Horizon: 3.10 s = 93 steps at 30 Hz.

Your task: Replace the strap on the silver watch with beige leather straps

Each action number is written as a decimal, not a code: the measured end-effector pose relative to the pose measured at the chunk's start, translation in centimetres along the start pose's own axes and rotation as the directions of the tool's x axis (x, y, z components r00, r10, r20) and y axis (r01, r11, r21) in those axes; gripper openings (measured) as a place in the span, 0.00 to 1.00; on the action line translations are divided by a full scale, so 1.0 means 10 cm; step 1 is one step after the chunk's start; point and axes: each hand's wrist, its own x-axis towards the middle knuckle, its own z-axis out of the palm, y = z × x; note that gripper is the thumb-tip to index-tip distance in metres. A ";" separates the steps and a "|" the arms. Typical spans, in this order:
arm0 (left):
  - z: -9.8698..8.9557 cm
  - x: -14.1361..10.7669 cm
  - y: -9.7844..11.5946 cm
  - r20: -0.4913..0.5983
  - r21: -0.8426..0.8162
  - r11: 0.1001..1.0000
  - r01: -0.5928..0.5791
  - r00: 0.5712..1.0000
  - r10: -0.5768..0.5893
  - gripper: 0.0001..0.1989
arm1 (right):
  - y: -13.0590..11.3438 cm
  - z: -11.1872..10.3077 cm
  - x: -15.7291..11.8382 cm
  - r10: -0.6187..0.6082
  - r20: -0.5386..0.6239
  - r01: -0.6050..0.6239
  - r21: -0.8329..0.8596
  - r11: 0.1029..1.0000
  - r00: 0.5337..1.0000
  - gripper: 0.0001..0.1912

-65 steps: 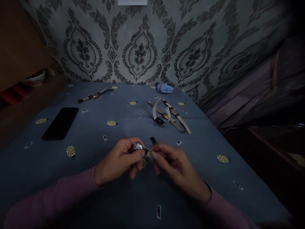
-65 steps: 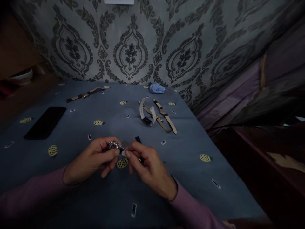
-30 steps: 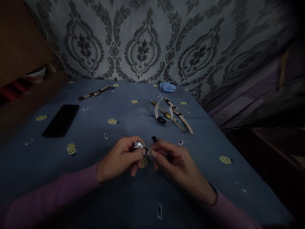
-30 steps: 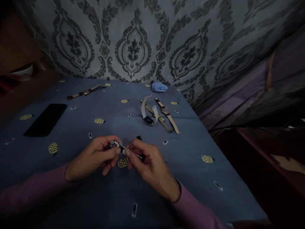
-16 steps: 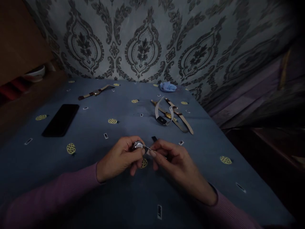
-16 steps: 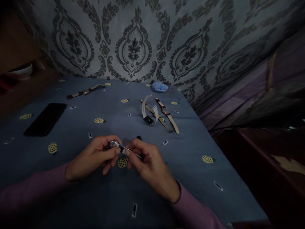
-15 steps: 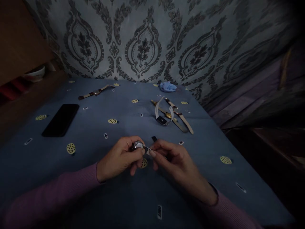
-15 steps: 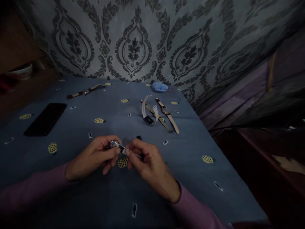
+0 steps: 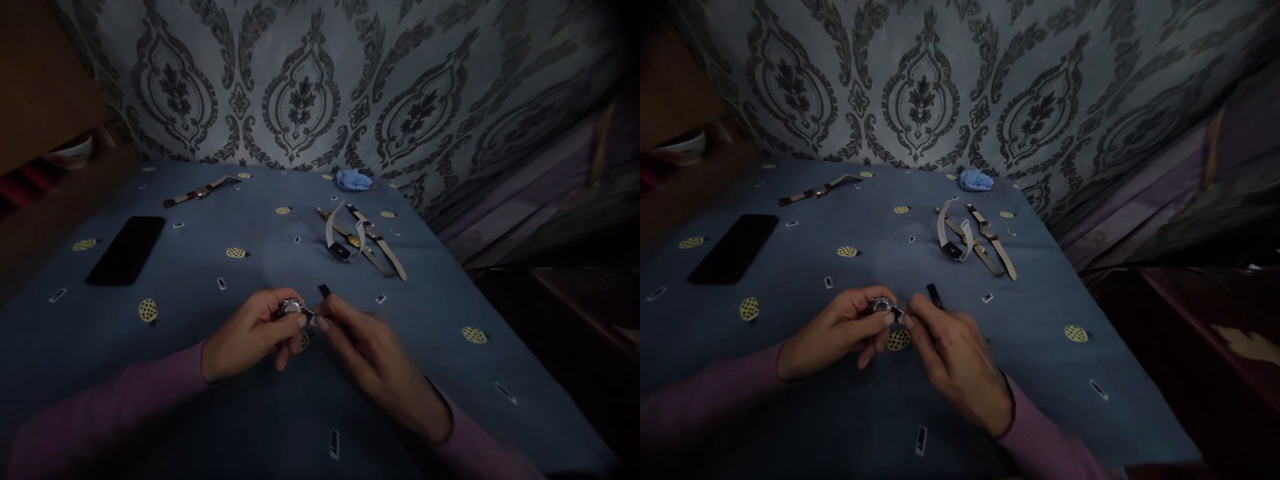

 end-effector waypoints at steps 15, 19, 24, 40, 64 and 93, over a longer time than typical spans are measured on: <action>0.07 -0.03 -0.18 -0.036 -0.041 0.999 0.000 0.999 -0.002 0.11 | 0.06 -0.10 0.06 -0.007 0.150 0.003 0.026 1.000 0.989 0.13; 0.07 -0.02 -0.19 -0.060 -0.045 0.998 -0.035 0.998 0.032 0.13 | 0.07 -0.08 0.08 0.000 0.146 -0.007 0.044 0.999 0.989 0.13; 0.08 -0.02 -0.19 -0.085 -0.065 0.995 -0.073 0.994 0.067 0.13 | 0.07 -0.05 0.08 -0.033 0.112 0.022 0.100 0.995 0.993 0.12; 0.11 -0.02 -0.25 -0.179 -0.028 0.986 -0.162 0.972 0.155 0.11 | 0.05 -0.06 0.14 0.070 0.184 -0.118 0.266 0.957 0.981 0.15; 0.19 -0.03 -0.27 -0.228 -0.264 0.944 -0.200 0.963 0.140 0.10 | 0.04 -0.02 0.14 0.103 0.154 -0.163 0.454 0.876 0.983 0.17; 0.06 0.01 -0.29 -0.096 -0.103 0.987 -0.124 0.989 0.114 0.09 | 0.16 -0.10 0.19 0.079 0.320 -0.228 0.459 0.859 0.944 0.16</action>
